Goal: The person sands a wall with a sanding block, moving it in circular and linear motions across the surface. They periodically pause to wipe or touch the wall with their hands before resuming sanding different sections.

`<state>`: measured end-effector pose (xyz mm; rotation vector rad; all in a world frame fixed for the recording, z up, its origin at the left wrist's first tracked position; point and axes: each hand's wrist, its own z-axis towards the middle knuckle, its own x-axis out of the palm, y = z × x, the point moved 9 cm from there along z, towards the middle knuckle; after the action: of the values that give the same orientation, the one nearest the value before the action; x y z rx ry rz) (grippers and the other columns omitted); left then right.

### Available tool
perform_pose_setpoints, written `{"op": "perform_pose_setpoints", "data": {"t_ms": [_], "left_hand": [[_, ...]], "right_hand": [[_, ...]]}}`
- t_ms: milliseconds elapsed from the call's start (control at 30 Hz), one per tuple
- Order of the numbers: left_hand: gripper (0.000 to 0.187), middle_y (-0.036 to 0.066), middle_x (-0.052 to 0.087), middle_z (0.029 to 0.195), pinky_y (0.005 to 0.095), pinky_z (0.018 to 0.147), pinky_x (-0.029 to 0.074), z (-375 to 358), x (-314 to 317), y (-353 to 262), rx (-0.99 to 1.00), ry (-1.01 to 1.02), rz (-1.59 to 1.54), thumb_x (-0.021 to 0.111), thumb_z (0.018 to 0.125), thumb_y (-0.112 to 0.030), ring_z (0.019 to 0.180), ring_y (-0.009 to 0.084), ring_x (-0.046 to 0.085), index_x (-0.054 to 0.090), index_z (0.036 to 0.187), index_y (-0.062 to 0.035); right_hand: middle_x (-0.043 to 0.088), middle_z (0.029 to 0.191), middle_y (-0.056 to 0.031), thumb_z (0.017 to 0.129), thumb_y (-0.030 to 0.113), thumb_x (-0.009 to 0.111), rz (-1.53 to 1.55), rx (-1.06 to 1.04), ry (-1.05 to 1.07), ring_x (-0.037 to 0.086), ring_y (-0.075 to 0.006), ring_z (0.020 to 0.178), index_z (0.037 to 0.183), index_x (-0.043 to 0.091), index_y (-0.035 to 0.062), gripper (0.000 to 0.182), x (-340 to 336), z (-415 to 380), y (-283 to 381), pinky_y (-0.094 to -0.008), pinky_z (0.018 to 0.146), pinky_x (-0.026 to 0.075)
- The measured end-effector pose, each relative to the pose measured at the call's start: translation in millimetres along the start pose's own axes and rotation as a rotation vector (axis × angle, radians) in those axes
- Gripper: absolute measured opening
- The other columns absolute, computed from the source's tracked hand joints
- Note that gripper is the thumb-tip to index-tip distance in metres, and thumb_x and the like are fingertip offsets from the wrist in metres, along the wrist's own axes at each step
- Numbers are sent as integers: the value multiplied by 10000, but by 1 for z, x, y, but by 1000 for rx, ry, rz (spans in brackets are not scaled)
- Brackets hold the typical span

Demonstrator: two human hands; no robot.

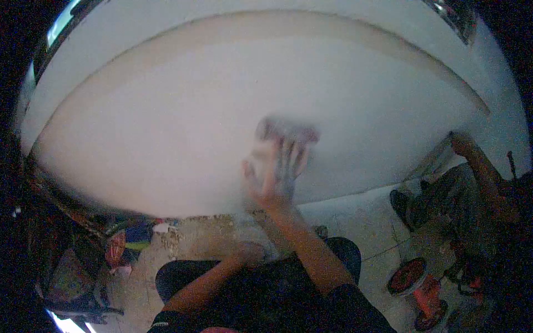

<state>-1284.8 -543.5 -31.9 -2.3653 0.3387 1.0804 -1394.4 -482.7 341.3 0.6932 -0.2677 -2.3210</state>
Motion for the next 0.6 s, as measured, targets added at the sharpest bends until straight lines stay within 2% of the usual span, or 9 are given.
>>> {"op": "perform_pose_setpoints", "data": {"t_ms": [67,200,267,400,467,600], "left_hand": [[350,193,721,1209,514,978,531,-13,-18,-6,-28,38,-10,587,896,-231,1124,370,695,739,1160,-60],[385,199,703,1263,534,986,527,-36,-23,-6,-92,99,-29,560,908,-223,1149,388,685,713,1214,-46],[383,203,700,1268,520,986,530,-27,-11,-1,-144,76,38,552,919,-234,1159,398,678,714,1210,-45],[384,205,696,1273,506,991,530,-30,-14,-1,-89,77,-4,558,921,-251,1162,390,679,715,1210,-52],[381,209,696,1269,492,974,539,-8,6,3,26,-31,46,571,916,-259,1154,373,685,720,1204,-58],[361,204,699,1258,499,953,545,-15,3,3,-106,49,-98,576,921,-264,1138,373,687,725,1177,-57]], "right_hand": [[219,1610,-388,956,468,659,-55,-103,111,104,-536,1537,1567,241,-111,940,31,-43,-1,-680,1204,-2],[239,1623,-351,935,502,670,-23,-26,171,141,-526,1535,1559,319,-75,920,11,-14,4,-698,1197,13],[308,1578,-347,920,529,681,19,-4,6,187,-531,1514,1526,364,-83,918,-20,18,10,-715,1191,25],[302,1583,-344,920,538,681,10,-24,11,168,-530,1520,1522,355,-102,938,-14,5,2,-717,1191,26],[247,1620,-347,922,545,675,-22,-44,118,129,-529,1534,1540,327,-99,958,10,-22,-2,-710,1193,23],[244,1617,-352,923,549,670,-18,-20,137,121,-538,1531,1526,342,-103,948,-5,4,0,-714,1190,20]]}}
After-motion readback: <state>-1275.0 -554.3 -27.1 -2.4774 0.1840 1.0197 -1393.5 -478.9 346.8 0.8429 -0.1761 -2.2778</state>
